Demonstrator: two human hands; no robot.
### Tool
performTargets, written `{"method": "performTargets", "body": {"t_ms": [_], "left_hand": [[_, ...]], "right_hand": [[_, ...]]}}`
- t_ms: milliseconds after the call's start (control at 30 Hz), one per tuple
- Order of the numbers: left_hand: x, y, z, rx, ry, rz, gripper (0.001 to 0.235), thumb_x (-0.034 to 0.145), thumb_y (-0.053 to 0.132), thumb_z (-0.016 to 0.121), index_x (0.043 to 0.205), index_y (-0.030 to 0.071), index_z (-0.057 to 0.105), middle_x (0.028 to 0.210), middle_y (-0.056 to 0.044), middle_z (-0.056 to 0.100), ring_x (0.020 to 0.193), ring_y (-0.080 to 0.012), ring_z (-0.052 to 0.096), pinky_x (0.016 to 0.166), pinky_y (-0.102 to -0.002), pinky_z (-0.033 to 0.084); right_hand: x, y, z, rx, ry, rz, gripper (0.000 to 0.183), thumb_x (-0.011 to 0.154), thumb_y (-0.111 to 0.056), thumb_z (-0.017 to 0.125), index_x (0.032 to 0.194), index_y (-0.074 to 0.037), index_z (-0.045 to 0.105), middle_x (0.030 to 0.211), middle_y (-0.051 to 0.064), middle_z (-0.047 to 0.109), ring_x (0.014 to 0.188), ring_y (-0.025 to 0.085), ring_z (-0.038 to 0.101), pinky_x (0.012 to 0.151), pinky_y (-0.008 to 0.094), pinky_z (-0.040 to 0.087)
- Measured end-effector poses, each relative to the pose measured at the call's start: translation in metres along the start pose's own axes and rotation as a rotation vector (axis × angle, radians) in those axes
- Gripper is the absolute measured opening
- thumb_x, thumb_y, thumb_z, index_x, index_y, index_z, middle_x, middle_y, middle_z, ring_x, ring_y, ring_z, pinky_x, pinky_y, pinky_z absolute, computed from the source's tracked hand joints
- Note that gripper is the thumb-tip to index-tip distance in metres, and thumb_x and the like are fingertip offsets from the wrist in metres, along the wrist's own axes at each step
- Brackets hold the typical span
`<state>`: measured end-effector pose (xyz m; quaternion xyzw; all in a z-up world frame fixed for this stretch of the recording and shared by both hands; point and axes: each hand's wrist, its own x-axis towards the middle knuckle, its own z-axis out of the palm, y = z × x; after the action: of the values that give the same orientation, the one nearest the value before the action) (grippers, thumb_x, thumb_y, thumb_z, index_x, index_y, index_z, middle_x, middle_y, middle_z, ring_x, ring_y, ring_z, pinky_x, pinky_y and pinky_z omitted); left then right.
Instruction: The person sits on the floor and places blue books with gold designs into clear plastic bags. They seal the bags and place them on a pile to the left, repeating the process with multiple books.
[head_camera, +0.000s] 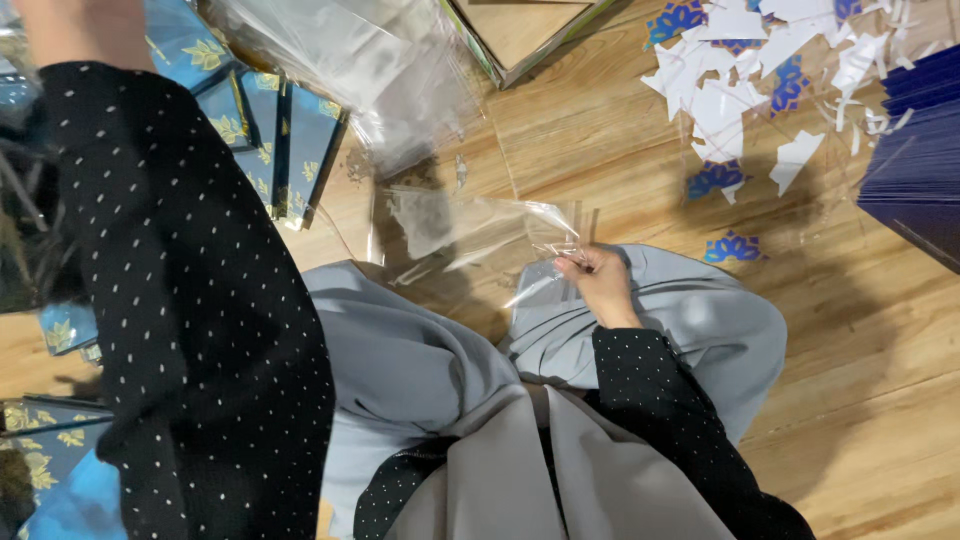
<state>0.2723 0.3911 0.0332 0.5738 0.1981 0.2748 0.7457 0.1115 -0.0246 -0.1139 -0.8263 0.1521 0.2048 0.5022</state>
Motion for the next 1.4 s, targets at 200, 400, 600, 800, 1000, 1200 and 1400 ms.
{"method": "performTargets", "body": {"t_ms": [200, 400, 600, 800, 1000, 1200, 1400], "left_hand": [[0.027, -0.019, -0.02, -0.222, 0.55, -0.301, 0.012, 0.08, -0.013, 0.062, 0.071, -0.006, 0.059, 0.059, -0.015, 0.061, 0.041, -0.0139, 0.049, 0.035, -0.024, 0.04], [0.044, -0.079, -0.054, -0.273, 0.321, -0.267, 0.031, 0.092, -0.005, 0.035, 0.093, -0.007, 0.066, 0.065, -0.009, 0.057, 0.054, -0.0147, 0.051, 0.045, -0.025, 0.043], [0.043, -0.122, -0.082, 0.124, 0.431, 0.337, 0.073, 0.09, 0.023, 0.074, 0.14, 0.014, 0.022, 0.149, -0.013, 0.021, 0.142, -0.0273, 0.025, 0.119, -0.046, 0.027], [-0.145, -0.074, 0.011, 1.296, -0.111, 0.058, 0.097, 0.055, 0.059, 0.084, 0.113, -0.005, 0.041, 0.108, -0.026, 0.042, 0.097, -0.0468, 0.047, 0.082, -0.059, 0.042], [-0.18, -0.13, 0.006, 1.64, -0.436, -0.1, 0.044, 0.066, 0.034, 0.076, 0.098, 0.01, 0.059, 0.112, -0.006, 0.034, 0.104, -0.0336, 0.037, 0.079, -0.046, 0.044], [-0.184, -0.139, -0.01, 1.45, -0.333, -0.234, 0.051, 0.073, 0.024, 0.074, 0.112, 0.012, 0.045, 0.119, -0.006, 0.038, 0.094, -0.0356, 0.057, 0.079, -0.051, 0.05], [-0.18, -0.168, -0.042, 1.518, -0.328, -0.312, 0.016, 0.073, 0.028, 0.07, 0.081, 0.018, 0.061, 0.089, -0.001, 0.052, 0.088, -0.0286, 0.061, 0.074, -0.041, 0.051]], "right_hand": [[0.002, 0.0, 0.002, 0.224, -0.111, -0.001, 0.011, 0.086, -0.01, 0.057, 0.085, -0.005, 0.067, 0.08, 0.003, 0.068, 0.073, 0.006, 0.06, 0.063, 0.017, 0.046], [0.015, 0.015, 0.003, 0.472, 0.092, 0.149, 0.003, 0.076, -0.003, 0.068, 0.079, -0.005, 0.067, 0.064, 0.001, 0.061, 0.053, 0.007, 0.052, 0.045, 0.016, 0.039], [0.01, -0.005, -0.004, 0.482, 0.102, 0.084, 0.004, 0.077, -0.01, 0.068, 0.077, -0.009, 0.064, 0.054, 0.0, 0.051, 0.047, 0.006, 0.043, 0.041, 0.019, 0.031], [0.006, -0.017, -0.003, 0.376, 0.215, 0.106, 0.008, 0.079, -0.018, 0.07, 0.077, -0.012, 0.065, 0.055, 0.0, 0.054, 0.044, 0.005, 0.049, 0.038, 0.014, 0.043], [0.011, 0.003, -0.006, 0.358, 0.278, 0.054, 0.009, 0.084, -0.017, 0.063, 0.077, -0.013, 0.067, 0.054, -0.002, 0.053, 0.044, 0.005, 0.048, 0.037, 0.016, 0.043], [0.033, 0.041, -0.003, 0.402, 0.351, -0.026, 0.005, 0.081, -0.013, 0.064, 0.078, -0.01, 0.064, 0.05, 0.001, 0.051, 0.042, 0.007, 0.048, 0.037, 0.015, 0.04], [0.02, 0.036, -0.009, 0.385, 0.464, -0.007, 0.018, 0.087, -0.023, 0.058, 0.072, -0.015, 0.065, 0.054, 0.001, 0.055, 0.043, 0.008, 0.051, 0.032, 0.017, 0.038]]}}
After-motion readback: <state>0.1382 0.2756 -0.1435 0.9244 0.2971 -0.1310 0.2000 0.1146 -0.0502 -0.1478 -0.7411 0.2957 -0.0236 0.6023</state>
